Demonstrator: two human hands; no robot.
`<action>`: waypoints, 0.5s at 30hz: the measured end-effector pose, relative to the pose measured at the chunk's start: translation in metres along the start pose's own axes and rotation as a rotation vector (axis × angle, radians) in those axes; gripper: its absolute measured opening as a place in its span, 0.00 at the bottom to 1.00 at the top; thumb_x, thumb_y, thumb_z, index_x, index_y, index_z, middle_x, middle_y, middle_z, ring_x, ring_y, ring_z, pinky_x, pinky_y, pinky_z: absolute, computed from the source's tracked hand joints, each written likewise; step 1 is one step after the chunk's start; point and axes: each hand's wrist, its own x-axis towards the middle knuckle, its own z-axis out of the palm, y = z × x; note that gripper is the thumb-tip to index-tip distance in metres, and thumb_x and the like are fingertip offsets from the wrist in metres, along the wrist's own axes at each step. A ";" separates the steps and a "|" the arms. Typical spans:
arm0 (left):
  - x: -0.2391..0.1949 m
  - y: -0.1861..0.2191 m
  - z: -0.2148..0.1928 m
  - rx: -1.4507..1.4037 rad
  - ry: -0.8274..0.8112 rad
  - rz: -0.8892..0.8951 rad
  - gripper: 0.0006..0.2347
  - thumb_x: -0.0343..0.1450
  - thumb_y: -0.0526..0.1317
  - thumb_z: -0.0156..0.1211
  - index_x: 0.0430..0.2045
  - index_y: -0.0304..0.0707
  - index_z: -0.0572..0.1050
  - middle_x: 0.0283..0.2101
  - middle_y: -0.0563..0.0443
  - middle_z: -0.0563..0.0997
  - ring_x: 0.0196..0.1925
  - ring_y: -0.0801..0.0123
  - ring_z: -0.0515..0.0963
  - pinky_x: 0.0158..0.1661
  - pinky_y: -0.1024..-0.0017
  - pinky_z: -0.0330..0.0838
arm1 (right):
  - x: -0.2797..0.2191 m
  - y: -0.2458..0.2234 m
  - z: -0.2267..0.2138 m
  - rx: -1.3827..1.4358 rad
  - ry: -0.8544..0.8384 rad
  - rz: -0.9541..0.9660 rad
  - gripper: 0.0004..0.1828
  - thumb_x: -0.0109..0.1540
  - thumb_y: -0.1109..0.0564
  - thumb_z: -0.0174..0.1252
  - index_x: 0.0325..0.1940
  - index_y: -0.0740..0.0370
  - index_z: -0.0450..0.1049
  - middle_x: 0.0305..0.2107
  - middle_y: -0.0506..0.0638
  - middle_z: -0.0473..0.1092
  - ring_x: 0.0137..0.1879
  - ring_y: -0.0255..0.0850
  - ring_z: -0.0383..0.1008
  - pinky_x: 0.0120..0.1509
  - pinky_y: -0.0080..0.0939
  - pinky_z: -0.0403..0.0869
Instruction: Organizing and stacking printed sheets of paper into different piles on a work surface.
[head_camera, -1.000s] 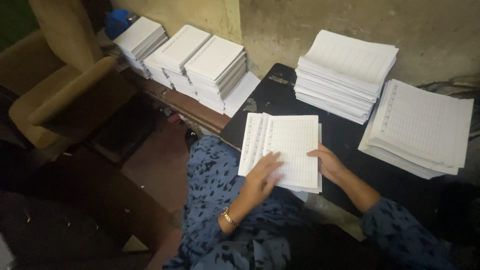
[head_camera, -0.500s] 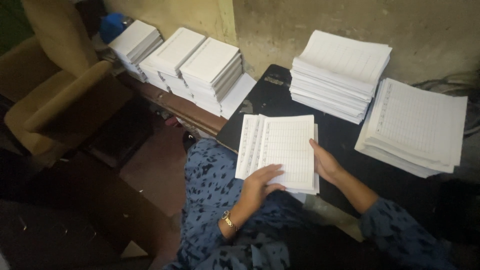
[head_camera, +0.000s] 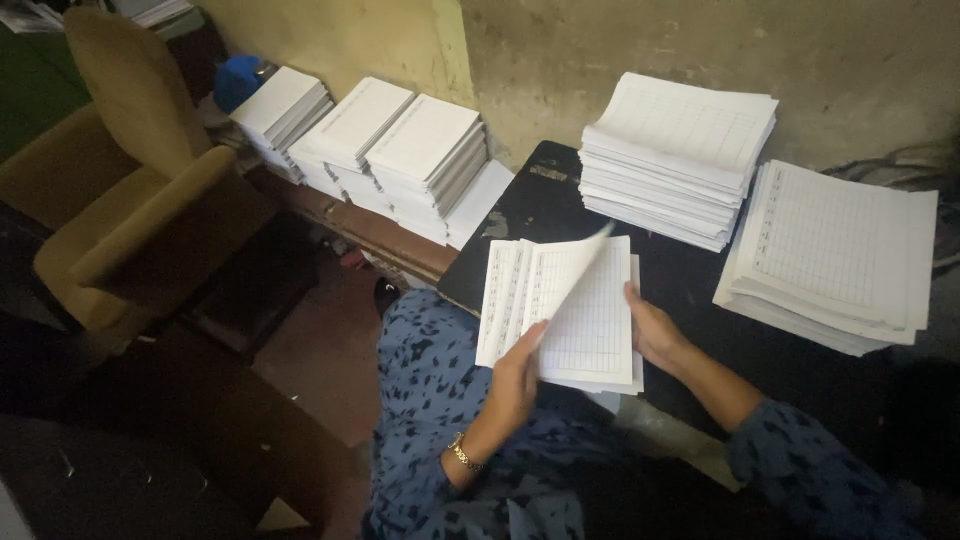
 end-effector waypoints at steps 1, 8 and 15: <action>-0.002 -0.010 0.003 0.001 -0.002 0.003 0.20 0.73 0.26 0.45 0.63 0.25 0.66 0.61 0.24 0.72 0.65 0.36 0.69 0.64 0.46 0.62 | 0.004 0.002 -0.002 0.002 0.001 -0.003 0.44 0.71 0.33 0.35 0.77 0.71 0.39 0.72 0.71 0.45 0.76 0.63 0.50 0.74 0.69 0.58; 0.000 -0.018 0.000 0.348 0.177 0.246 0.16 0.76 0.32 0.45 0.58 0.31 0.71 0.64 0.32 0.72 0.66 0.43 0.70 0.65 0.48 0.60 | 0.030 0.019 -0.022 -0.026 0.130 -0.206 0.34 0.57 0.62 0.65 0.66 0.68 0.64 0.47 0.65 0.70 0.51 0.54 0.73 0.50 0.54 0.74; 0.006 0.020 -0.010 0.498 -0.084 0.175 0.26 0.73 0.27 0.47 0.70 0.39 0.59 0.71 0.38 0.64 0.70 0.48 0.66 0.66 0.44 0.54 | 0.038 0.001 -0.079 0.235 0.310 -0.229 0.36 0.53 0.57 0.63 0.67 0.49 0.69 0.44 0.53 0.75 0.44 0.43 0.77 0.52 0.43 0.75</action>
